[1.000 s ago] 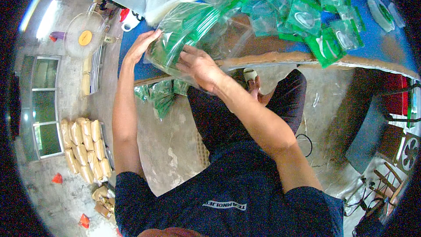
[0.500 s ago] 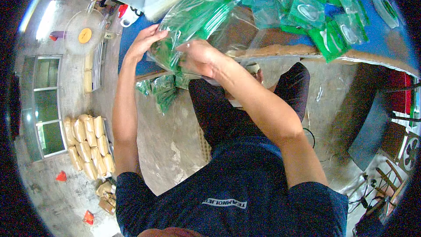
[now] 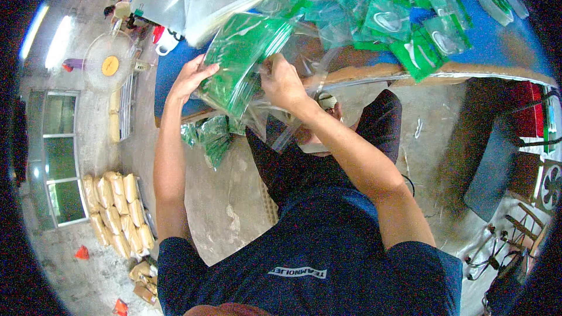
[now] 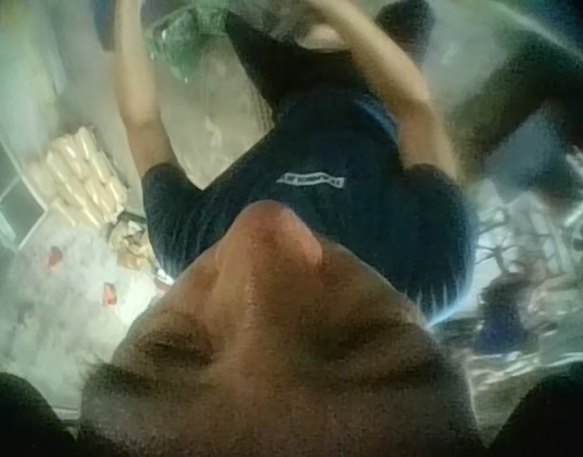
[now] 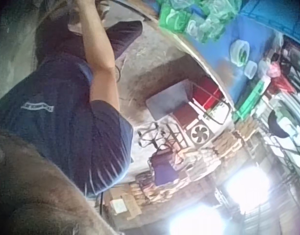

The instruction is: Packing small green plastic items into larger clear bags.

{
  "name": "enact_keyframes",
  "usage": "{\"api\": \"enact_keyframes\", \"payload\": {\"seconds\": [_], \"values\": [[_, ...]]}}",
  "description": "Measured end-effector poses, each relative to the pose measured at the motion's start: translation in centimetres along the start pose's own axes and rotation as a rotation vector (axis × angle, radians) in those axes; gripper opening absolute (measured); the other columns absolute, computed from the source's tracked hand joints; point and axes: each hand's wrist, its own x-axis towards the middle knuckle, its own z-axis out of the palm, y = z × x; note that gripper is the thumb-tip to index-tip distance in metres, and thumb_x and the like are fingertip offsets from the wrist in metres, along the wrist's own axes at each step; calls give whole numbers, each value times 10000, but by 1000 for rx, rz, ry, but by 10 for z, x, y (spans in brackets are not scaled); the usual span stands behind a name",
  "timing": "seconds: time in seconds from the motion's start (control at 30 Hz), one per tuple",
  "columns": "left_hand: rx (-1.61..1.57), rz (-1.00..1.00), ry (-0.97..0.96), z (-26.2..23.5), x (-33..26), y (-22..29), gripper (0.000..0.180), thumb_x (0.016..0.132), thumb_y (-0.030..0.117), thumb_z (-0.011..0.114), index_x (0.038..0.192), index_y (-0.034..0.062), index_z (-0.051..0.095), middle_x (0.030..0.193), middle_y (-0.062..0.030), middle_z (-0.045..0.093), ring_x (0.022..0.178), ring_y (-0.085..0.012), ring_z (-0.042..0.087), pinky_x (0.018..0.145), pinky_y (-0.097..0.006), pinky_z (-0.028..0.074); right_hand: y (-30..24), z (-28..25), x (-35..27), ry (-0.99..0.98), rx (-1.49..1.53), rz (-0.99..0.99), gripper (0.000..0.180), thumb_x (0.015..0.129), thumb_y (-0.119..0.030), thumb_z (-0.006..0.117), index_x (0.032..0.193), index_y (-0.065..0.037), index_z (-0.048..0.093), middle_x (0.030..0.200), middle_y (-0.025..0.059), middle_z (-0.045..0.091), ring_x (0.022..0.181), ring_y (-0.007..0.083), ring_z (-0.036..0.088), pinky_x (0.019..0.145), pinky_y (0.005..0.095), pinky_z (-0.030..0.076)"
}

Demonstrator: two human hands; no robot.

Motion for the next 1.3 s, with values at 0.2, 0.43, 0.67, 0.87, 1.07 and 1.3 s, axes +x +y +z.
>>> {"api": "enact_keyframes", "payload": {"seconds": [0.2, 0.43, 0.67, 0.87, 1.07, 1.3], "values": [[-310, -17, 56, -17, 41, -15, 780, 851, 329, 759, 1441, -19, 387, 1361, -124, 545, 1220, -197, 515, 1030, -325, 399, 1, -24, 26, -199, -521, -88, 158, 843, -47, 524, 835, 84, 612, 822, 304, 655, 797, 442, 679, 700, 503, 560], [-41, 267, -205, 3, 50, 4, 887, 778, 117, 798, 1503, 26, 296, 1483, -106, 411, 1367, -209, 364, 1133, -345, 294, 10, -10, 29, -272, -279, -91, 388, 823, -92, 578, 1138, 129, 528, 975, 316, 612, 977, 409, 625, 905, 440, 483], [198, 474, -268, 4, 55, 41, 947, 827, 362, 766, 1526, 31, 220, 1581, -174, 245, 1472, -279, 197, 1192, -361, 165, 37, -11, 20, -438, 173, 94, 620, 791, -104, 678, 1307, 147, 445, 1113, 319, 608, 1136, 415, 562, 1069, 413, 380], [849, 631, 159, 71, -4, 32, 771, 928, 666, 367, 1536, 200, 279, 1608, -120, 187, 1477, -363, 151, 1195, -527, 60, -19, 26, -38, 65, 112, 112, 485, 934, -98, 563, 1340, 130, 427, 1269, 287, 565, 1190, 362, 558, 918, 391, 495], [1128, 827, 56, 46, -5, 23, 759, 931, 660, 351, 1543, 221, 253, 1609, -100, 193, 1480, -352, 149, 1194, -554, 49, -53, 18, -123, -367, 166, -31, 240, 928, -2, 548, 1159, 28, 605, 1281, 227, 544, 1030, 345, 624, 781, 354, 553], [685, 845, 515, 27, -38, 55, 536, 895, 171, 603, 1413, 132, 470, 1475, -113, 443, 1365, -347, 391, 1163, -464, 254, -54, -27, -117, -567, 175, -165, 202, 897, -57, 619, 1084, 20, 623, 1048, 182, 656, 999, 355, 640, 856, 402, 519]]}}
